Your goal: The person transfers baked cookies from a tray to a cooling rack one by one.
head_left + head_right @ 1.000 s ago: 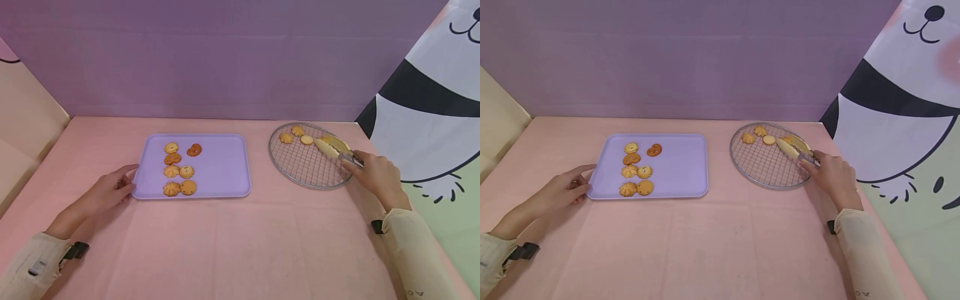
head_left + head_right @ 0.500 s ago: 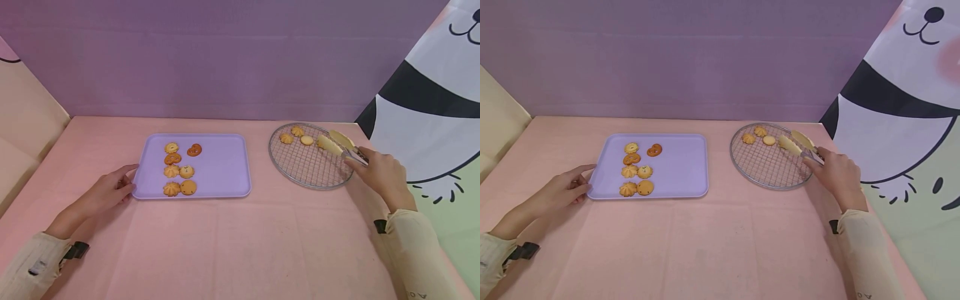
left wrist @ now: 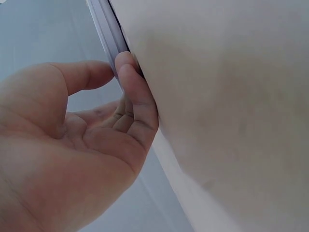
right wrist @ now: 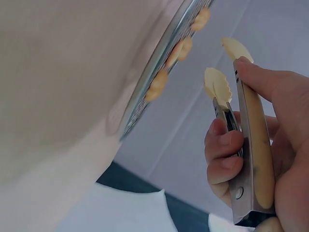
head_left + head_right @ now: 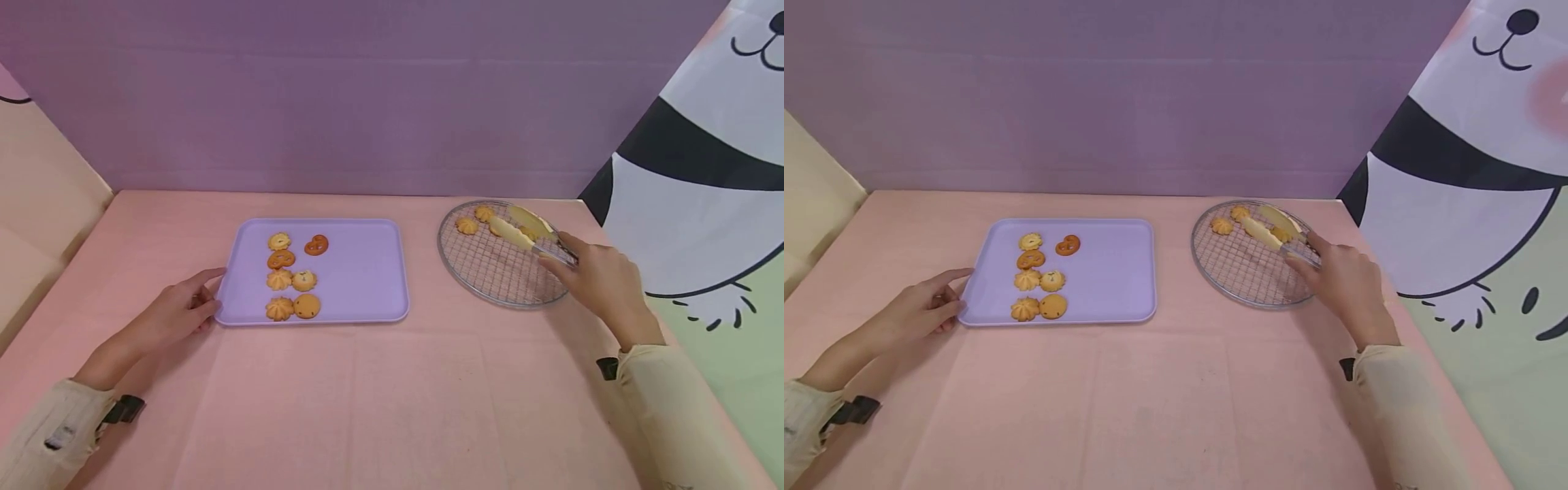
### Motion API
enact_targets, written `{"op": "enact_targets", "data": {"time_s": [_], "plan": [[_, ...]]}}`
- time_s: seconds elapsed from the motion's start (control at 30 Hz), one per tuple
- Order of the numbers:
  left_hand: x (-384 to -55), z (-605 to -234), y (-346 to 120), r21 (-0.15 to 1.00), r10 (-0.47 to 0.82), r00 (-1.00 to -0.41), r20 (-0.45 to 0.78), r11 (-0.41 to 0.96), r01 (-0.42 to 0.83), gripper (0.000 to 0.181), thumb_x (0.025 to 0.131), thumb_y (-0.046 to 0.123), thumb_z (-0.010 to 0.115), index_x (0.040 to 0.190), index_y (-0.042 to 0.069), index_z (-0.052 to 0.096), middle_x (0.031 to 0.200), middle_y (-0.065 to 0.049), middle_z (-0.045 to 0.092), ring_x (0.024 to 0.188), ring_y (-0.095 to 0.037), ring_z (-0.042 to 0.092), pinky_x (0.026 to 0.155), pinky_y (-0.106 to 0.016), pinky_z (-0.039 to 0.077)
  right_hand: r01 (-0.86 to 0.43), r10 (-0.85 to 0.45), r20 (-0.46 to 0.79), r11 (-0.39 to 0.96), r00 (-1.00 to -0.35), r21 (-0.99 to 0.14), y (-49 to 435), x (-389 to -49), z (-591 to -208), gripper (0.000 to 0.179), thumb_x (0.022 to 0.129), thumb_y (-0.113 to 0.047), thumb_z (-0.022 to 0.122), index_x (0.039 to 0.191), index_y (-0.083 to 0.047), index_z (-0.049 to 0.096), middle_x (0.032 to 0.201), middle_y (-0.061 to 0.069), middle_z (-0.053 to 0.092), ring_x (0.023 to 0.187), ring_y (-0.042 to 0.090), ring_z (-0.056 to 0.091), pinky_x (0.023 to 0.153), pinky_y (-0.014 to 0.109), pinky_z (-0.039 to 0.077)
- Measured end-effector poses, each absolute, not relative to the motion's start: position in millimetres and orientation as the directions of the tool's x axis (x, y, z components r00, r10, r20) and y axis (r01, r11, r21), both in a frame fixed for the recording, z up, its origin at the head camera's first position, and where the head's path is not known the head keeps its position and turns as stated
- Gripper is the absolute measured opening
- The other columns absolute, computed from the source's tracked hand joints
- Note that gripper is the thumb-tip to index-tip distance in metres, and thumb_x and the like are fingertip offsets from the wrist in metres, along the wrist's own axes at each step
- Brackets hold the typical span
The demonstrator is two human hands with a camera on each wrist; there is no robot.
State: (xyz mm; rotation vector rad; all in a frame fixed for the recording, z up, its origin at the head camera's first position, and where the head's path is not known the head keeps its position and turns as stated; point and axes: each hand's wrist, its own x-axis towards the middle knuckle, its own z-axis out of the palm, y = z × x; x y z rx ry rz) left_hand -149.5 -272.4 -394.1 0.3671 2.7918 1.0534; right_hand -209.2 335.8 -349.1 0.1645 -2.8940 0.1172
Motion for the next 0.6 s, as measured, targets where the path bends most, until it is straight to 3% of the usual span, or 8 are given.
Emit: {"op": "enact_targets", "data": {"time_s": [0.2, 0.43, 0.6], "plan": [[-149, -394, -272, 0.662, 0.284, -0.958, -0.031, 0.725, 0.193, 0.052, 0.087, 0.005, 0.054, 0.134, 0.003, 0.032, 0.074, -0.007, 0.054, 0.055, -0.012, 0.051, 0.049, -0.023, 0.044, -0.193, -0.177, 0.300, 0.981, -0.937, -0.025, 309, -205, -348, 0.078, 0.073, -0.070, 0.049, 0.128, -0.016, 0.049, 0.069, 0.012, 0.056, 0.056, 0.024, 0.050, 0.041, 0.038, 0.036], [-149, -395, -274, 0.665, 0.288, -0.957, -0.018, 0.719, 0.204, 0.051, 0.087, 0.006, 0.054, 0.134, 0.004, 0.033, 0.073, -0.006, 0.054, 0.054, -0.011, 0.051, 0.049, -0.022, 0.044, -0.204, -0.197, 0.233, 0.979, -0.952, -0.007, 281, -200, -346, 0.099, 0.061, -0.078, 0.054, 0.138, -0.019, 0.034, 0.100, 0.024, 0.056, 0.056, 0.027, 0.052, 0.039, 0.035, 0.036], [-150, -396, -274, 0.663, 0.290, -0.957, -0.014, 0.719, 0.208, 0.051, 0.087, 0.005, 0.055, 0.133, 0.005, 0.033, 0.073, -0.006, 0.054, 0.054, -0.011, 0.051, 0.050, -0.022, 0.044, -0.240, -0.233, 0.248, 0.971, -0.940, -0.001, 267, -198, -349, 0.096, 0.060, -0.077, 0.056, 0.135, -0.019, 0.037, 0.094, 0.021, 0.058, 0.061, 0.030, 0.054, 0.041, 0.040, 0.038]]}}
